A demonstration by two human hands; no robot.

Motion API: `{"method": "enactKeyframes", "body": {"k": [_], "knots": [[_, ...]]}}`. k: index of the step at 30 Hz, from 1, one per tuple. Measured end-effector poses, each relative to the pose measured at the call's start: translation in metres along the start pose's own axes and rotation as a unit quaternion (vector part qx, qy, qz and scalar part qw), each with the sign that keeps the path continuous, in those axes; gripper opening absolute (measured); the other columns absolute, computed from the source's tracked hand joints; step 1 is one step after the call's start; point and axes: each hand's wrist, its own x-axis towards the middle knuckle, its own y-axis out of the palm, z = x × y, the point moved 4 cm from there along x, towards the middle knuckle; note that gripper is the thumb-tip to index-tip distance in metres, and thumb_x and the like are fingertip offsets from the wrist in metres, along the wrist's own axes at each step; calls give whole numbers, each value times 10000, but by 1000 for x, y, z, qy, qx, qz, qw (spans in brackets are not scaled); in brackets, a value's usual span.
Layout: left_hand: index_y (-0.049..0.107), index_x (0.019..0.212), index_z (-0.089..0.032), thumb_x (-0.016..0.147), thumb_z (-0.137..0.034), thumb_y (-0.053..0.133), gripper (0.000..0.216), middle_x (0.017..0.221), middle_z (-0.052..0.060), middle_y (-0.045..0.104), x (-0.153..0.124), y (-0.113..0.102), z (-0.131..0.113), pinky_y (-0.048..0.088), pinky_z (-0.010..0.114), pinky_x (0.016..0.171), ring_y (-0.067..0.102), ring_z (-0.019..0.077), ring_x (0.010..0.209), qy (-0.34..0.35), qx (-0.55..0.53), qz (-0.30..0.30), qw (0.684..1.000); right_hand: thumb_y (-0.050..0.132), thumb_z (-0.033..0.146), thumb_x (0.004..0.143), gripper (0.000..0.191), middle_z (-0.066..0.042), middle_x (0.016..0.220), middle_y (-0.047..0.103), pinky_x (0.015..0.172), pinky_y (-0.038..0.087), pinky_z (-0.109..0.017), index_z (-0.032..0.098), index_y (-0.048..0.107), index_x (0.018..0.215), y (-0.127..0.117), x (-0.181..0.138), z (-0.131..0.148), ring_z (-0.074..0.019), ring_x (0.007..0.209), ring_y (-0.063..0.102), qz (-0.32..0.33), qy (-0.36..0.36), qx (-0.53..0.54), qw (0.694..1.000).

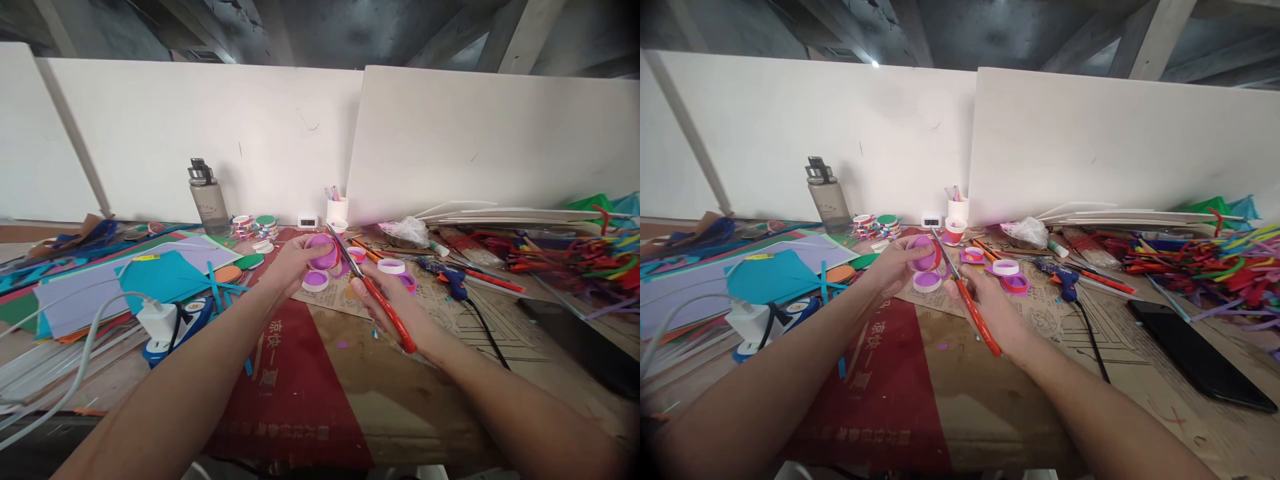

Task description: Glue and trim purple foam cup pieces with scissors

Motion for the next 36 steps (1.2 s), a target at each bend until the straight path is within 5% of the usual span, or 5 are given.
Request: {"method": "enactKeyframes", "body": {"k": [8, 19, 29, 36], "knots": [[714, 815, -138, 672, -157, 833, 187, 777, 22, 711, -2, 1, 9, 526, 222, 672, 639, 110, 684, -13, -101, -45, 994, 523, 531, 934, 299, 72, 646, 412, 526, 385, -249, 245, 441, 907, 1, 4, -9, -116, 544, 414, -28, -6, 26, 999], [652, 797, -145, 640, -166, 863, 264, 763, -5, 679, -4, 3, 14, 510, 210, 635, 627, 99, 667, -8, -109, -48, 993, 523, 511, 934, 289, 40, 722, 448, 557, 396, -251, 232, 474, 878, 3, 3, -5, -123, 617, 424, -25, -13, 7, 1000], [632, 855, -159, 714, -193, 815, 234, 782, -3, 645, 2, -17, 19, 498, 199, 541, 589, 86, 622, -38, -95, -114, 988, 569, 579, 893, 355, 54, 661, 447, 509, 352, -245, 229, 510, 875, -2, 11, -20, -121, 561, 399, -37, 21, 48, 998], [644, 863, -170, 657, -236, 870, 313, 781, -5, 662, -5, -4, 17, 531, 219, 611, 598, 102, 645, -28, -111, -89, 989, 584, 510, 895, 284, -10, 821, 587, 732, 483, -307, 229, 572, 932, 1, 8, -15, -180, 775, 536, -77, -13, 8, 997]]}}
